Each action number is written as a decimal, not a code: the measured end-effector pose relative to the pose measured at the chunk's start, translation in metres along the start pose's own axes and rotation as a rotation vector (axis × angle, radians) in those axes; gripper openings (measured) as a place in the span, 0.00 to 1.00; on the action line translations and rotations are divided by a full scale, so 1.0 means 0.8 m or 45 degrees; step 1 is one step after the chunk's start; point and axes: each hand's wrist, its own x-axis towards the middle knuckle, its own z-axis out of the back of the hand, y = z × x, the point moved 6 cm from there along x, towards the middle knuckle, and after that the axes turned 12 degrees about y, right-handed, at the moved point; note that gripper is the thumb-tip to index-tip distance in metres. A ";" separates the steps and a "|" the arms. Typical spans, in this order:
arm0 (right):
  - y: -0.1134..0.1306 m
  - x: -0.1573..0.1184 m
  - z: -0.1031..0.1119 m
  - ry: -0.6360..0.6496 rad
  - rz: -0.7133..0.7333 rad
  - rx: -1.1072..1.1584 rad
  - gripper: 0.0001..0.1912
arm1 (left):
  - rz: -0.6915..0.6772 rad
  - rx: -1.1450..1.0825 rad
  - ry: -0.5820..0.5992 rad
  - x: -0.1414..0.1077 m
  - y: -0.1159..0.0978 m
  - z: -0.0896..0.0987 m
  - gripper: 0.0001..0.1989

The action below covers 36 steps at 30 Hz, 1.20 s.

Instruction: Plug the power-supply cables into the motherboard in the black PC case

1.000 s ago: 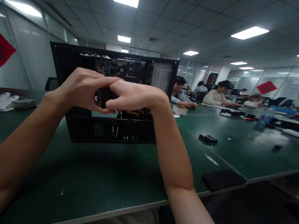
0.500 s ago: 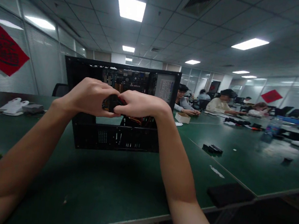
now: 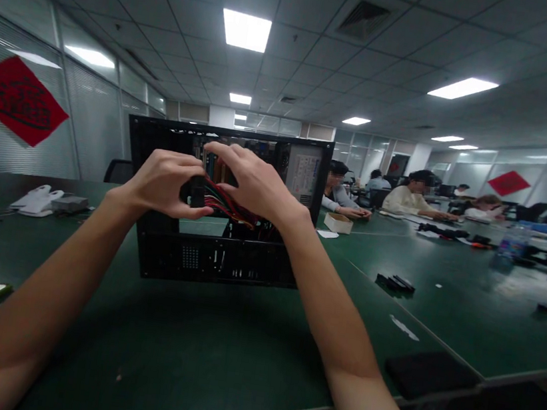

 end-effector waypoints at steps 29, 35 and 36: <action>-0.061 -0.004 -0.068 0.121 -0.077 -0.642 0.13 | 0.033 -0.122 -0.013 0.017 0.010 -0.059 0.10; -0.063 -0.005 -0.067 0.161 -0.145 -0.638 0.15 | 0.013 -0.269 -0.053 0.018 0.017 -0.070 0.10; -0.064 -0.005 -0.067 0.161 -0.151 -0.632 0.15 | 0.017 -0.287 -0.068 0.018 0.018 -0.071 0.10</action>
